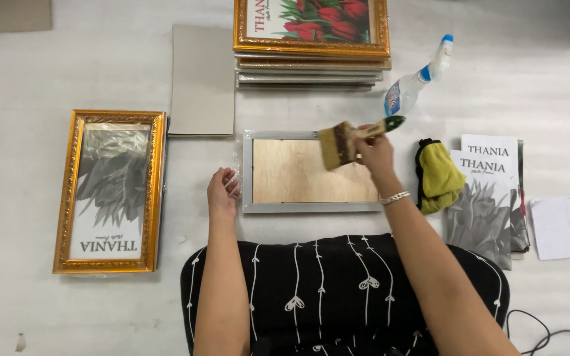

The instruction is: Cleaning a picture frame and its glass using a brush, spray, and cloth

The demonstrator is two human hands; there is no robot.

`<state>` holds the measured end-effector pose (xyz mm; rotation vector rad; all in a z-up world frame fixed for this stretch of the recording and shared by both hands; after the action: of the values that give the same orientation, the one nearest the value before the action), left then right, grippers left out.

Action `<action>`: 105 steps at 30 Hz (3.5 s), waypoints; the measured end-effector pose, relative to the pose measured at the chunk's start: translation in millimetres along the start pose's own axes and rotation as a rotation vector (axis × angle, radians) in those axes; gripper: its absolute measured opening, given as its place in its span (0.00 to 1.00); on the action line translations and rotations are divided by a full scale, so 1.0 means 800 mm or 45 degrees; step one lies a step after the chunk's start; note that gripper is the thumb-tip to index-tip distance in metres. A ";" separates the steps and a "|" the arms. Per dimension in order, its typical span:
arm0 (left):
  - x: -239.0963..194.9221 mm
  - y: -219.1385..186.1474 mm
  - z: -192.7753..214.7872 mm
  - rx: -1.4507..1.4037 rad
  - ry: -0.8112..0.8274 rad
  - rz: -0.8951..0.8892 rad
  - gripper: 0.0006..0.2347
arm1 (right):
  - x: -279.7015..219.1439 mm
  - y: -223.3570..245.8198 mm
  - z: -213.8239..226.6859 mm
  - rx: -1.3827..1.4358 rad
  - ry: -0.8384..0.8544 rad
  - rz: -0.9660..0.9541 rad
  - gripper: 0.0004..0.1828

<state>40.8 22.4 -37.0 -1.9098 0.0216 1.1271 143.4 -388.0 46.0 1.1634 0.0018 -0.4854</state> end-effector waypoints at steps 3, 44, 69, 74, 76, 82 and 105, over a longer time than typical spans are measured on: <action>-0.010 -0.005 -0.005 0.006 0.008 0.005 0.09 | 0.032 -0.039 0.111 -0.346 -0.253 0.040 0.19; 0.013 0.001 0.014 -0.083 -0.140 -0.041 0.10 | -0.082 -0.043 0.156 -0.777 -0.203 0.148 0.19; -0.012 -0.020 0.030 -0.171 -0.280 -0.125 0.10 | -0.151 -0.044 -0.107 0.015 0.482 0.059 0.19; -0.003 -0.014 0.026 -0.154 -0.253 -0.103 0.09 | -0.107 -0.039 0.069 -0.030 0.279 -0.015 0.20; -0.009 -0.018 0.022 -0.151 -0.246 -0.100 0.09 | -0.085 -0.044 0.125 -0.069 0.204 -0.018 0.20; -0.004 -0.012 0.027 -0.115 -0.226 -0.085 0.10 | -0.072 -0.012 0.166 -0.466 0.087 0.055 0.24; 0.010 -0.007 0.025 -0.107 -0.182 -0.047 0.11 | 0.004 0.010 0.015 -0.388 0.681 0.067 0.24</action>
<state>33.9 42.4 -42.6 -1.8904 -0.1408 1.2542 146.5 -397.4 56.9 0.9598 0.4907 -0.1093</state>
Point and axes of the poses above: each hand's wrist, its own x-axis towards the middle knuckle, its own z-axis out of the back of the hand, y = z × x, the point moved 7 cm from there along x, towards the middle knuckle, and after that the axes turned 4 degrees about -y, right-handed, at the moved point
